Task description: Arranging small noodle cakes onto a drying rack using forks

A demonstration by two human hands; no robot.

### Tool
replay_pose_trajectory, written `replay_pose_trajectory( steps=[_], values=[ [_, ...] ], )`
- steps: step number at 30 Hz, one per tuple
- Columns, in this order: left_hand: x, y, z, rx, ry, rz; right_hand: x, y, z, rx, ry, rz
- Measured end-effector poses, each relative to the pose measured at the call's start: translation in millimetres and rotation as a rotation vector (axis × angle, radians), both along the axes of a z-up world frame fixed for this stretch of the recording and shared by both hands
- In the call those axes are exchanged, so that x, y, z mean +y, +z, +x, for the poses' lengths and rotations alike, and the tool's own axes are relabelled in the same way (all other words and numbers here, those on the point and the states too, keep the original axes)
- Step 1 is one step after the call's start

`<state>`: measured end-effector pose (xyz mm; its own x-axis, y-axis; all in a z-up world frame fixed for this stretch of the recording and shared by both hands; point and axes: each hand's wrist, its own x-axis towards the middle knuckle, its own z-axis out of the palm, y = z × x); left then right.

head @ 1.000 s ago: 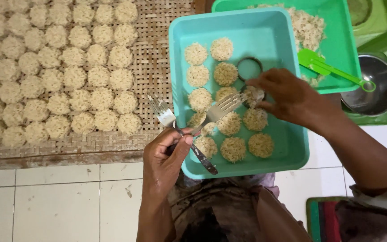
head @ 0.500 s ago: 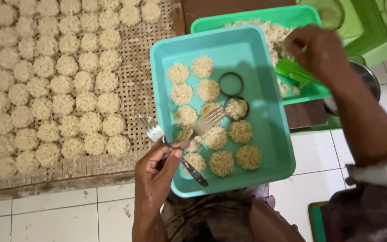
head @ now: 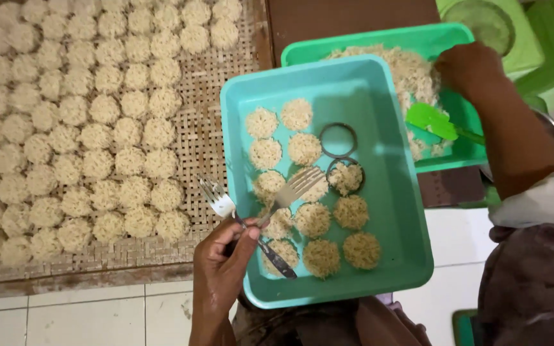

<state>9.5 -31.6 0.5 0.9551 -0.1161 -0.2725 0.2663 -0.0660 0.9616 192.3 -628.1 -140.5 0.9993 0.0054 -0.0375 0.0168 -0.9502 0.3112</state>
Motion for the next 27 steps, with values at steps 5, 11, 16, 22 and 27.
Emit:
replay_pose_trajectory(
  steps=[5,11,16,22,27],
  values=[
    [2,3,1,-0.067,-0.056,0.030,13,26,-17,0.038,-0.075,-0.050],
    [0,1,-1,-0.068,-0.065,0.007,64,40,-29,0.182,-0.210,0.131],
    [6,6,-2,-0.055,-0.063,-0.003,57,33,-29,0.100,-0.221,0.146],
    [4,1,-1,-0.075,-0.052,-0.031,35,42,-41,0.029,-0.187,0.091],
    [6,-4,-3,-0.064,-0.054,-0.018,22,52,-54,-0.016,-0.031,0.040]
  ],
)
